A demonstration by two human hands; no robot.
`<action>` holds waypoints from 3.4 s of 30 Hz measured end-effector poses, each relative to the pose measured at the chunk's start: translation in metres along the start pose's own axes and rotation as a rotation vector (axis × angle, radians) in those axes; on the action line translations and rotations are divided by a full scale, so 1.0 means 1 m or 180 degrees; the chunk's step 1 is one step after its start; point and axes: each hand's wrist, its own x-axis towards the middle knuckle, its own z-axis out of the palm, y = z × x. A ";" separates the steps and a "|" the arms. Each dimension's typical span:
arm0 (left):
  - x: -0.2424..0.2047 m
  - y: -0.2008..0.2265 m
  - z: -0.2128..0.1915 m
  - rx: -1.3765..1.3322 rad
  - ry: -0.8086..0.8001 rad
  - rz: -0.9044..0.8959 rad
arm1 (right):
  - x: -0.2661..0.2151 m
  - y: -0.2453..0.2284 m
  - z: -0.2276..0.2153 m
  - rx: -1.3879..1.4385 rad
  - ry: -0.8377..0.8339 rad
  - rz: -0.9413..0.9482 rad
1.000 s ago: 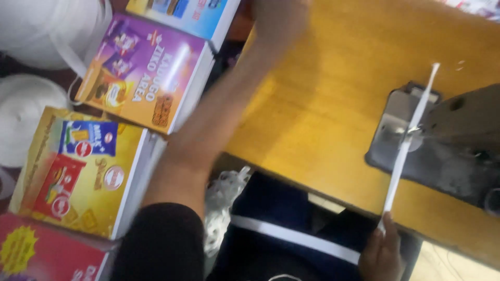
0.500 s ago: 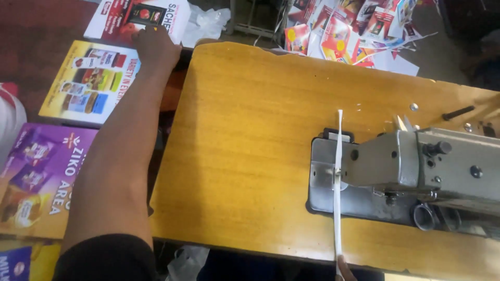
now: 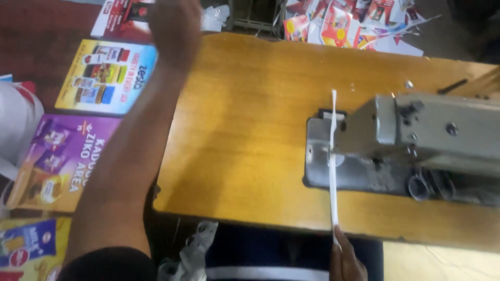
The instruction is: The person uses a sewing machine to stitch a white ribbon onto the edges of various printed paper sheets. They repeatedly pick up sheets from a stack on the left, align the ribbon along the edge, and feed them through the machine.
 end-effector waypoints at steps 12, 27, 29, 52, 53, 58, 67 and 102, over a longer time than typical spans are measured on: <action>-0.185 0.295 -0.322 -0.2044 -0.2262 0.0477 | 0.019 -0.079 -0.032 0.1452 0.0025 -0.0333; -0.224 0.308 -0.339 -0.2837 -0.2667 0.0422 | 0.019 -0.073 -0.027 0.3075 -0.0290 -0.0418; -0.231 0.304 -0.320 -0.2883 -0.2699 0.0513 | 0.019 -0.073 -0.024 0.3159 -0.0365 -0.0437; -0.218 0.310 -0.268 -0.2811 -0.2565 0.0831 | 0.008 -0.073 -0.037 -0.0363 0.0481 -0.1472; -0.216 0.309 -0.267 -0.2808 -0.2556 0.0826 | 0.008 -0.073 -0.036 -0.0366 0.0485 -0.1480; -0.214 0.310 -0.265 -0.2883 -0.2760 0.0845 | 0.003 -0.073 -0.040 -0.0389 0.0426 -0.1414; -0.206 0.312 -0.248 -0.2488 -0.2751 0.1020 | 0.011 -0.075 -0.041 -0.0014 -0.0016 -0.1360; -0.178 0.282 -0.191 -0.3438 -0.2343 0.1391 | 0.123 -0.140 -0.058 -0.0527 -0.0136 -0.1322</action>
